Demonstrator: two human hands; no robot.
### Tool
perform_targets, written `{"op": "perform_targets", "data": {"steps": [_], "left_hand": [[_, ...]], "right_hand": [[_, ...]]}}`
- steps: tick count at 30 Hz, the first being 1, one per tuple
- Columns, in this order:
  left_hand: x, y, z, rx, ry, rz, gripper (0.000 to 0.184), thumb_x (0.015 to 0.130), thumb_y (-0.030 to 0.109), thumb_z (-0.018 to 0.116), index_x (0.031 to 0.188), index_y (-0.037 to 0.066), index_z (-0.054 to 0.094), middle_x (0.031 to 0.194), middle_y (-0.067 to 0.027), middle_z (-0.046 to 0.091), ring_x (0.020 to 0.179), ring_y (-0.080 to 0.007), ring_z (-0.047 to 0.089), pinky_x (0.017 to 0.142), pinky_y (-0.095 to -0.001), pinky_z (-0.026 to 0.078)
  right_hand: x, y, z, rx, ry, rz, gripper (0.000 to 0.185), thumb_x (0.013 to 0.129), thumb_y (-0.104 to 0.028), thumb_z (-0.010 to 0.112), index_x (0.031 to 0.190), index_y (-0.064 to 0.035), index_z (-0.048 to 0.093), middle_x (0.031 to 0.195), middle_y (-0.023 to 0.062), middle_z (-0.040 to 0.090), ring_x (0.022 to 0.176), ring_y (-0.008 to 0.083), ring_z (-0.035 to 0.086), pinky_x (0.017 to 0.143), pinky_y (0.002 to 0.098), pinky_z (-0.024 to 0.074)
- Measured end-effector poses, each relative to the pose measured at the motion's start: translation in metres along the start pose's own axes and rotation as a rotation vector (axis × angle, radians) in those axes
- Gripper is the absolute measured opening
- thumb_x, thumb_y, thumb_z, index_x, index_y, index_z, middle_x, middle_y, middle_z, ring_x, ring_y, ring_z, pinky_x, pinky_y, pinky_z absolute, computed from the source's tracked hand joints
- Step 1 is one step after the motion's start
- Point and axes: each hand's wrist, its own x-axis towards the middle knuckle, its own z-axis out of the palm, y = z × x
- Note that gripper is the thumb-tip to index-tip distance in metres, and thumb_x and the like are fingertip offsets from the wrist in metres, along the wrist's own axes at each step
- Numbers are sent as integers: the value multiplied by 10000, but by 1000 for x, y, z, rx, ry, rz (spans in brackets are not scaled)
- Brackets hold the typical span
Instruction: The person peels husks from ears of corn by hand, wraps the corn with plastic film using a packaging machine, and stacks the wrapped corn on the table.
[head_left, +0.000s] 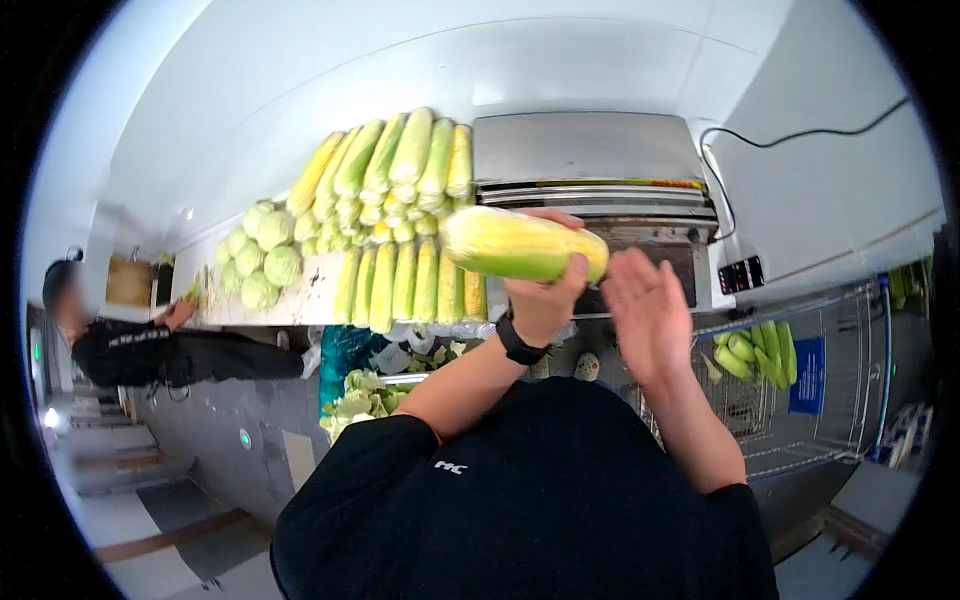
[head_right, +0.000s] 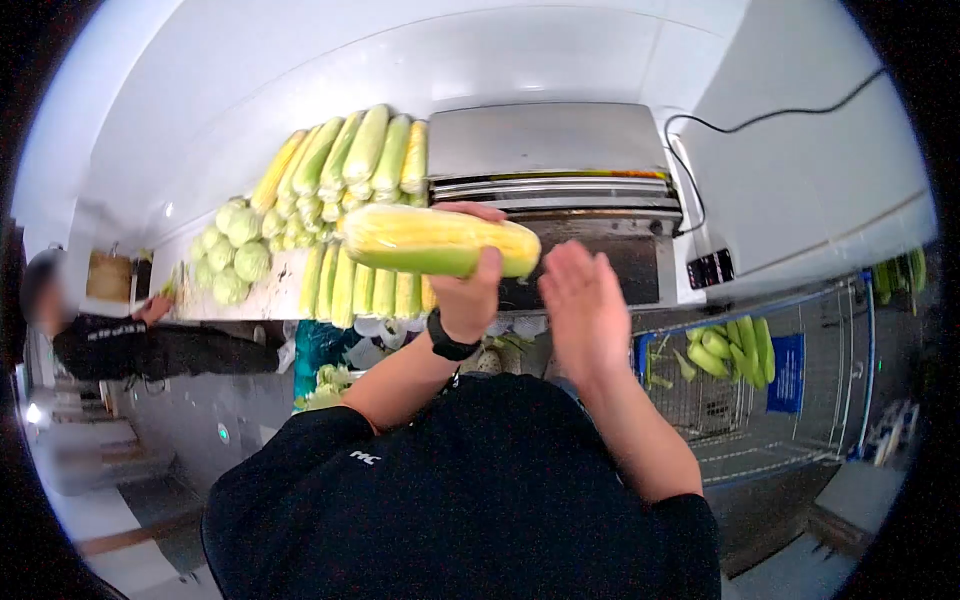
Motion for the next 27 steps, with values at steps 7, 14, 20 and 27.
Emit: {"op": "perform_targets", "data": {"steps": [7,14,20,27], "left_hand": [[-10,-31,-31,196,-24,307,449,725,57,784,1105,42,545,1069,-121,619,970,-251,616,842,-360,513],[-8,2,-123,-280,216,-524,469,909,83,596,1313,46,362,1034,-127,628,977,-235,670,849,-384,568],[-16,-25,-220,-451,352,-1048,511,994,405,563,1304,3,500,1162,-132,639,1026,-238,647,906,-392,534],[-34,-130,-280,-31,223,-1155,680,869,169,737,1381,-48,345,1271,-192,555,1104,-264,595,894,-353,513]], "right_hand": [[-13,13,41,-112,-141,374,549,1061,-409,358,1435,-8,396,1436,121,486,1335,251,442,1131,380,305],[-1,0,-5,-224,-489,344,484,1059,-361,397,1332,20,516,1224,209,642,1112,282,646,949,388,519],[0,32,-51,-404,-46,312,371,1047,-302,474,1241,0,570,1105,151,680,955,221,673,821,335,545],[-19,55,-76,-550,111,376,343,1021,-313,542,1224,-45,605,1112,101,688,960,178,656,799,306,507]]}}
